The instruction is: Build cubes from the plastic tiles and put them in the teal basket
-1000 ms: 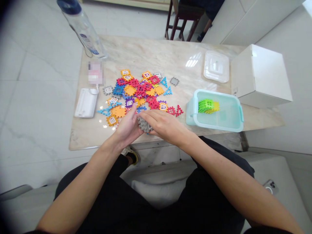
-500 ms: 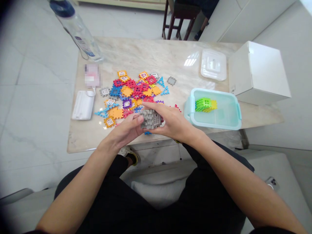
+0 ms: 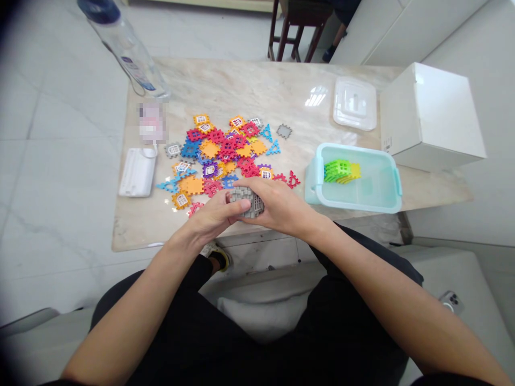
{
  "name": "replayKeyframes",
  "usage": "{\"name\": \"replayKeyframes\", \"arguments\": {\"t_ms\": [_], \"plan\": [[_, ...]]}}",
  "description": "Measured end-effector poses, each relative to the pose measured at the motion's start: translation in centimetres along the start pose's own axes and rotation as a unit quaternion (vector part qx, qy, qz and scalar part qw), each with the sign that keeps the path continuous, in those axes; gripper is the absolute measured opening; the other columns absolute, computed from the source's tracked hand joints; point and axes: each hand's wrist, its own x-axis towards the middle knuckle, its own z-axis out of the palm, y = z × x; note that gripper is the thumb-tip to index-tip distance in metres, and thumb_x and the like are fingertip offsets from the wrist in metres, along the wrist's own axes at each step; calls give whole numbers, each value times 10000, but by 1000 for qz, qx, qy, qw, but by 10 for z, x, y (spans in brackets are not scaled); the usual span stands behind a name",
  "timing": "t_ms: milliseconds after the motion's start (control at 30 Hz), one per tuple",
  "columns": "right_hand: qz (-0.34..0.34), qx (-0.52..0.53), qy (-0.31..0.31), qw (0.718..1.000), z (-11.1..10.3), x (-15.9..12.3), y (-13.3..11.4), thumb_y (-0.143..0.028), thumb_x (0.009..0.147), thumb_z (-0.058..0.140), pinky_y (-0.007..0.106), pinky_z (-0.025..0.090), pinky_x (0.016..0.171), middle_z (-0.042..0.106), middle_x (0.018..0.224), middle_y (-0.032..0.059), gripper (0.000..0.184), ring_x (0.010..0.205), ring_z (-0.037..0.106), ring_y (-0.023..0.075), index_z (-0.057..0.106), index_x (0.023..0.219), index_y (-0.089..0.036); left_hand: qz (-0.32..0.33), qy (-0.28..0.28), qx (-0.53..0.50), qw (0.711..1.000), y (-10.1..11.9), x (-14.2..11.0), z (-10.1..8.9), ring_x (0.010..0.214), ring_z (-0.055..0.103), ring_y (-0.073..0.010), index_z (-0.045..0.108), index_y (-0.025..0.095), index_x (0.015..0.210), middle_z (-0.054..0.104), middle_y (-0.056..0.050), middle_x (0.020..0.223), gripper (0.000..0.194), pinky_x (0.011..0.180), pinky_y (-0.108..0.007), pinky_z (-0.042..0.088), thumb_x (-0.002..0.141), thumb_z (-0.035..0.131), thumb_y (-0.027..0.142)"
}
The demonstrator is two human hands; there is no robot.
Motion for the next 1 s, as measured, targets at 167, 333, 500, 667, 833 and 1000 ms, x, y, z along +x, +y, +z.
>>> {"name": "replayKeyframes", "arguments": {"t_ms": [167,333,500,667,833,1000], "plan": [[-7,3,-3,1000,-2,0,-1,-325,967,861,437,672,1055,841,1345,106,512,1187,832,301,717,1452,-242,0,-2,2,1000,2,-2,2,995,788,-233,864,171,1042,858,-99,1097,530,939,-343,611,697,1067,519],[-7,4,-5,1000,0,0,1,-318,964,857,455,676,1035,835,1318,99,529,1182,821,307,694,1466,-271,6,12,3,1000,3,-4,1,958,764,-204,860,169,1043,844,-70,1044,492,926,-322,591,701,1069,454],[-23,-1,8,1000,-1,0,1,-376,971,871,495,642,1133,771,1474,126,676,1317,771,325,608,1586,-283,13,23,28,999,10,-6,1,920,752,-209,846,150,993,838,-84,1025,493,882,-321,581,687,1072,464],[-23,4,1,1000,-3,0,1,-380,983,872,443,672,1042,834,1315,99,540,1179,819,302,689,1480,-276,-1,16,59,998,12,-7,1,932,767,-228,856,163,976,840,-80,998,519,894,-338,590,685,1064,539],[-40,6,-1,999,-3,-1,4,-285,976,833,422,664,1050,838,1327,102,541,1182,822,292,693,1497,-256,12,2,55,998,5,-5,-2,935,772,-216,871,175,1005,849,-76,1011,473,915,-335,594,738,1048,523],[-39,-1,-14,999,-8,-1,4,-235,943,813,426,655,1088,825,1386,89,611,1223,813,291,680,1538,-278,35,-5,40,999,0,-3,-3,956,775,-219,876,177,1037,854,-89,1046,464,896,-322,597,764,1037,516]]}}
